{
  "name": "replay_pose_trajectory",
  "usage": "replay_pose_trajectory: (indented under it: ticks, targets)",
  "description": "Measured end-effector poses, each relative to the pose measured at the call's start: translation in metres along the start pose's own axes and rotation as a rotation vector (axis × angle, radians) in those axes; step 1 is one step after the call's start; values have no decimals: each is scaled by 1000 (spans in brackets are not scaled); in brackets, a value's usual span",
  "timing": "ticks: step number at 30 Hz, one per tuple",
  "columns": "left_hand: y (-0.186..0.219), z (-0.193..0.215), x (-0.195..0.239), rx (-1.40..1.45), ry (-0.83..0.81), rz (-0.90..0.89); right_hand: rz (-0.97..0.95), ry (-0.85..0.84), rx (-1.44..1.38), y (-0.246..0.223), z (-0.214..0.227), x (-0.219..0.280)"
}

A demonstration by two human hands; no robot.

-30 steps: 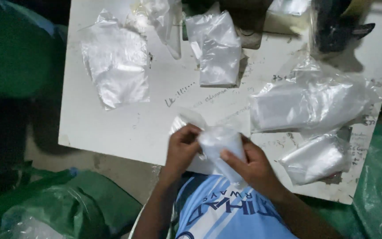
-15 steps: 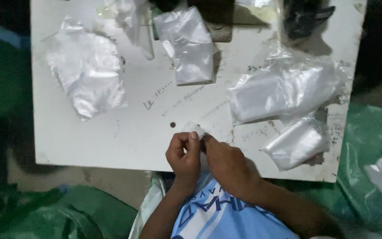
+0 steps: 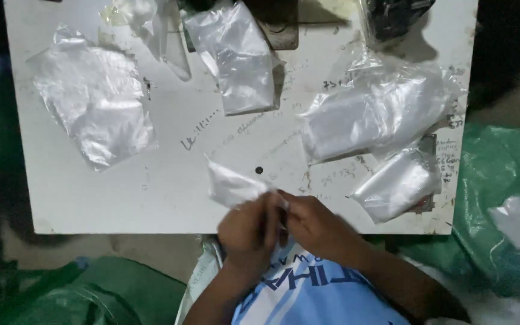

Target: Folding plastic bags into smaller rectangular shapes on a work table

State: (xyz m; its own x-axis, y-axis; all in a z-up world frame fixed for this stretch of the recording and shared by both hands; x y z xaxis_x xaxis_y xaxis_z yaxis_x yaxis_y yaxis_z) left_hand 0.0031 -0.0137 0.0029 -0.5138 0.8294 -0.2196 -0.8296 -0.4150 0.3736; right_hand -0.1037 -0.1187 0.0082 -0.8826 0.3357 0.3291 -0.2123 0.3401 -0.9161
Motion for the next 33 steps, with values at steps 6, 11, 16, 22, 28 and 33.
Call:
replay_pose_trajectory:
  ticks: [6, 11, 16, 22, 28, 33]
  targets:
    - [27, 25, -24, 42, 177, -79, -571, 287, 219, -45, 26, -17]
    - [1, 2, -14, -72, 59, -61, 51, 589, 362, -8, 42, -23]
    - [-15, -49, 4, -192, -286, -123, 4, 459, 373, -12, 29, -33]
    - [-27, -34, -25, -123, 40, -129, -51, 257, 803, 7, 32, -52]
    - [-41, -28, -56, -189, -194, -156, 830, 311, 1629, 37, 17, -17]
    - [-42, -38, -55, -94, -316, -115, 632, 6, 1098, 40, 41, -6]
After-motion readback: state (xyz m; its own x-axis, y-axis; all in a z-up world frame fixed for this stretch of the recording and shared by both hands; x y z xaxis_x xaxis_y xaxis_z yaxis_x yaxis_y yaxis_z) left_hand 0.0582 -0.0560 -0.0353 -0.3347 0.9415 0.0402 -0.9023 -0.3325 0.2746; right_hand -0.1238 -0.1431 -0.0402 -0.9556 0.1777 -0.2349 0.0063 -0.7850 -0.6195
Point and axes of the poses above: each hand's wrist, its own x-axis away from the middle knuckle, its own z-axis out of the back of the hand, y = z × x, the point moved 3 cm from there along -x, towards the middle knuckle, and after that the axes turned 8 degrees about -x, right-handed, at the moved point
